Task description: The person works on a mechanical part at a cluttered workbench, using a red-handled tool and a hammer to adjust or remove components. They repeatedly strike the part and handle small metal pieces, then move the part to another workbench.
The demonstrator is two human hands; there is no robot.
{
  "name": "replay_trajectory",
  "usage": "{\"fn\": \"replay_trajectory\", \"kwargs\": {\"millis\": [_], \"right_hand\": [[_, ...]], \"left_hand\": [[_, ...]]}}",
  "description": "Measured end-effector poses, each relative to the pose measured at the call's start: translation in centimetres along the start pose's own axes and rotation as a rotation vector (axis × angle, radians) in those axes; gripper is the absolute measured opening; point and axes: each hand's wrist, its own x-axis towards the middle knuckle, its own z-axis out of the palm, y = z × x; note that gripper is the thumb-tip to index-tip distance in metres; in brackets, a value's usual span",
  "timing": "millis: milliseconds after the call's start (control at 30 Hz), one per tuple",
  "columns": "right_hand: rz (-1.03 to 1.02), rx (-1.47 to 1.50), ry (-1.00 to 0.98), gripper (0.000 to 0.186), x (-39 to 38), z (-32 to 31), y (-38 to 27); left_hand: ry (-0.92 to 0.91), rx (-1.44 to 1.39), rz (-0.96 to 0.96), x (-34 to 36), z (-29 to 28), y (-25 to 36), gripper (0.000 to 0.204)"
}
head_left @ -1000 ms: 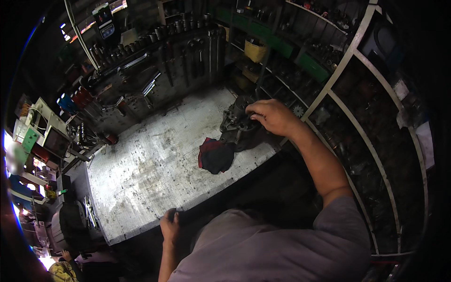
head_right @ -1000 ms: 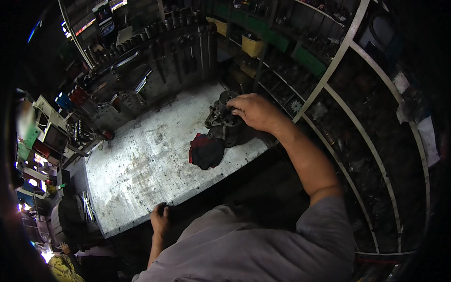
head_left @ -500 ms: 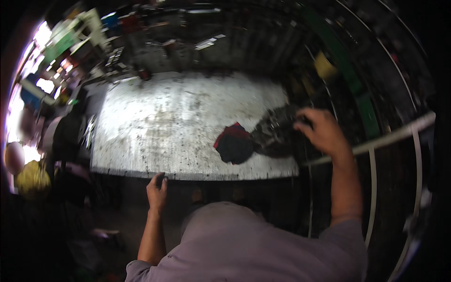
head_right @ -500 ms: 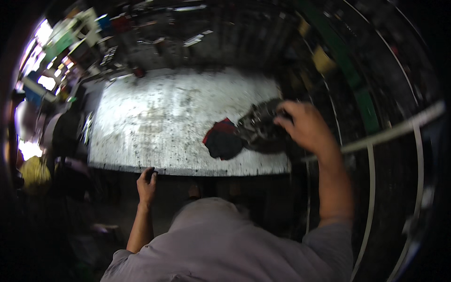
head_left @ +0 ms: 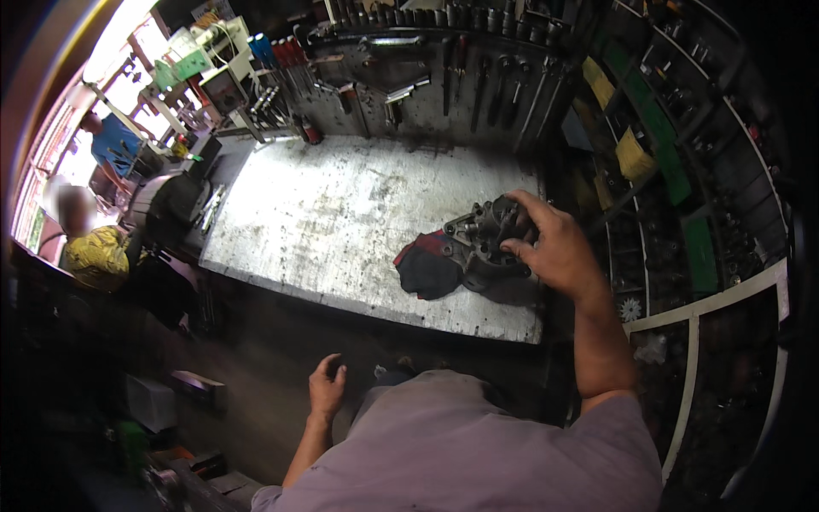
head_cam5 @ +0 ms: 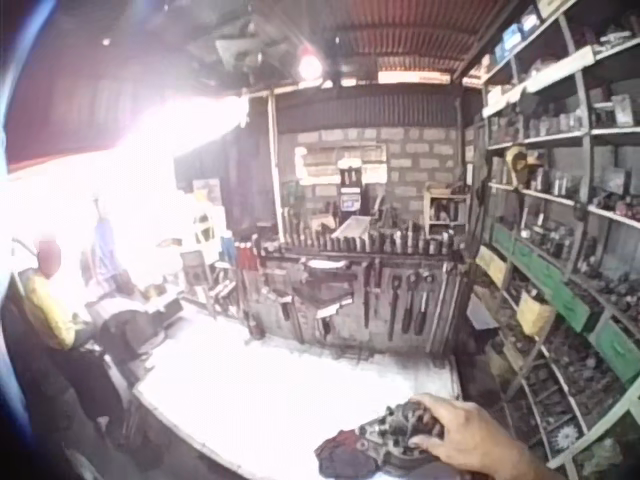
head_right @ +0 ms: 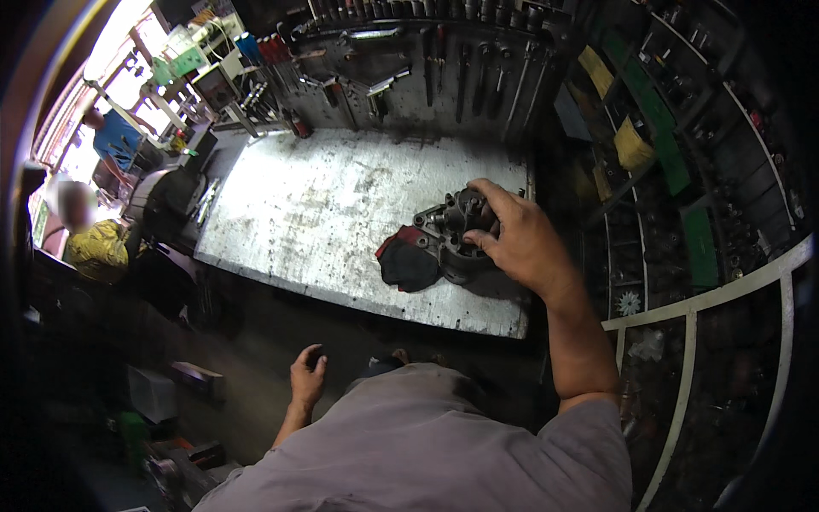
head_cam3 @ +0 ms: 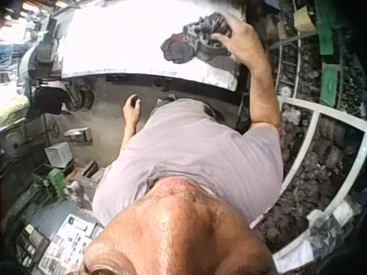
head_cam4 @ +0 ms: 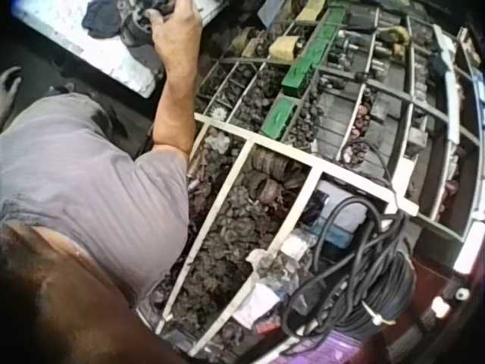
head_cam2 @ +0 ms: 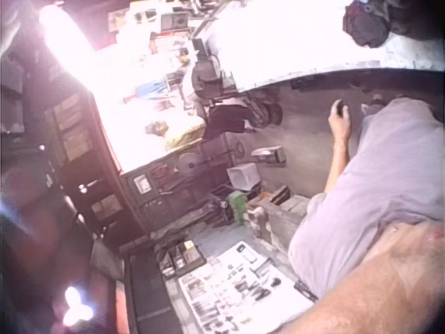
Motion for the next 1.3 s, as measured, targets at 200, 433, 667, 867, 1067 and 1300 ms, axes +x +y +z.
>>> {"fn": "replay_trajectory", "kwargs": {"millis": [200,433,667,867,1067,1300], "right_hand": [[-0.047,0.112,0.141,0.076,-2.5,1.0,1.3],[0.032,0.092,0.423,0.067,-6.6,4.2,5.6],[0.379,-0.153,0.525,0.064,-10.1,5.0,6.6],[0.575,-0.150,0.618,0.064,-12.5,5.4,5.6],[0.761,-0.198,0.653,0.070,-16.4,6.9,5.4],[0.608,-0.333,0.737,0.060,-18.3,6.2,4.2]], "left_hand": [[0.001,0.006,0.055,2.4,-0.4,2.0,0.035],[-0.012,-0.036,0.019,7.1,0.7,2.7,0.036],[-0.029,-0.038,0.244,20.6,1.9,7.0,0.036],[0.072,-0.144,0.399,37.2,4.0,15.4,0.032],[0.198,-0.240,0.446,48.8,5.2,23.4,0.031],[0.175,-0.257,0.456,53.1,8.2,26.4,0.033]]}}
